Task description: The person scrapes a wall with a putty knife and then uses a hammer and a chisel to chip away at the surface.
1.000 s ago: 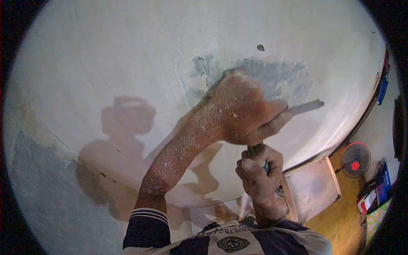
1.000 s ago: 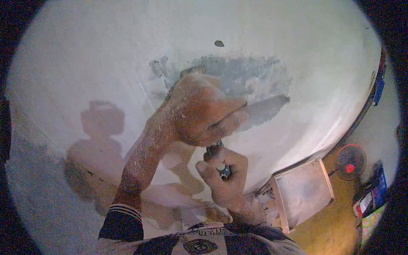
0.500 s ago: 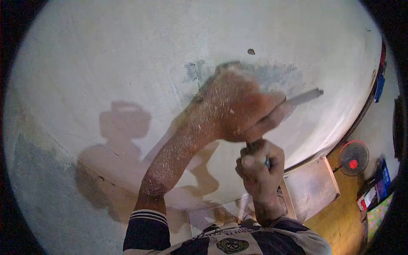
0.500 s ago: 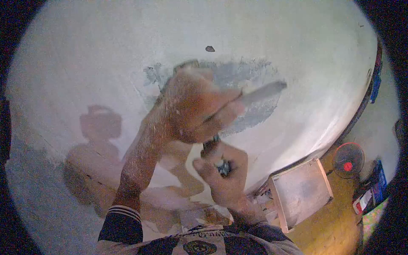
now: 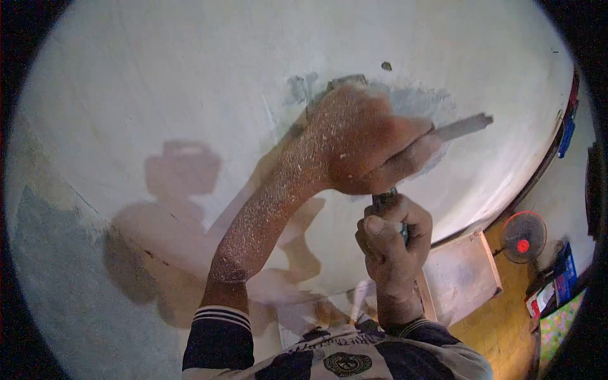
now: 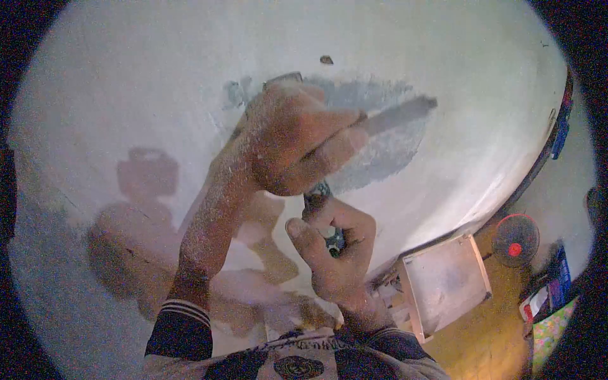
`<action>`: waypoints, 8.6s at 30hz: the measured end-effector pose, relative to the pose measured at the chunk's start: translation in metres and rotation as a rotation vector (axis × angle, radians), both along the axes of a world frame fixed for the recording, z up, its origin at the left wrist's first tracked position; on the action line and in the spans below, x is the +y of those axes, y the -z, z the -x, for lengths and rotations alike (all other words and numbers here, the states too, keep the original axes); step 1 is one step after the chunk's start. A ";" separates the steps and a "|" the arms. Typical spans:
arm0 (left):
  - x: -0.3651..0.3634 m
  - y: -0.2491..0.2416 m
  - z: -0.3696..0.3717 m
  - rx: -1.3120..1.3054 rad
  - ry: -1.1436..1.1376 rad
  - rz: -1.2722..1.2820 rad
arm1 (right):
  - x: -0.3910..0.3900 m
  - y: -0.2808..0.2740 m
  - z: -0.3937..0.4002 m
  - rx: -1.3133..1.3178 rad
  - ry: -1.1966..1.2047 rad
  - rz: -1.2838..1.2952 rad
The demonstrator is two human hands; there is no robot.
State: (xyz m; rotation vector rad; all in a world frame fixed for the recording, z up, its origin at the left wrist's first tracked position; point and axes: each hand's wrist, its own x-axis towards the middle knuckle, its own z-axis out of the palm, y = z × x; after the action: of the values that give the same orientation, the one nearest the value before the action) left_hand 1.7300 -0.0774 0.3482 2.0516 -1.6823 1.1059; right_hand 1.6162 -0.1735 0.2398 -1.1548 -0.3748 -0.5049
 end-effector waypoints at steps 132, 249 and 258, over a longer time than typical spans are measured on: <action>-0.105 0.060 0.025 0.062 -0.252 0.010 | -0.142 0.052 -0.029 -0.205 -0.184 0.295; -0.025 0.019 0.009 -0.041 -0.142 -0.014 | -0.040 0.027 -0.023 -0.086 -0.072 0.133; -0.024 0.020 0.010 -0.029 -0.131 -0.016 | -0.041 0.018 -0.020 -0.113 0.002 0.237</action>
State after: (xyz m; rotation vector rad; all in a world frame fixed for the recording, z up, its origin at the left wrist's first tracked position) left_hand 1.7200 -0.1017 0.3278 2.1936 -1.5944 1.1712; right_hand 1.6359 -0.2149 0.2222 -1.3590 -0.5422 -0.5387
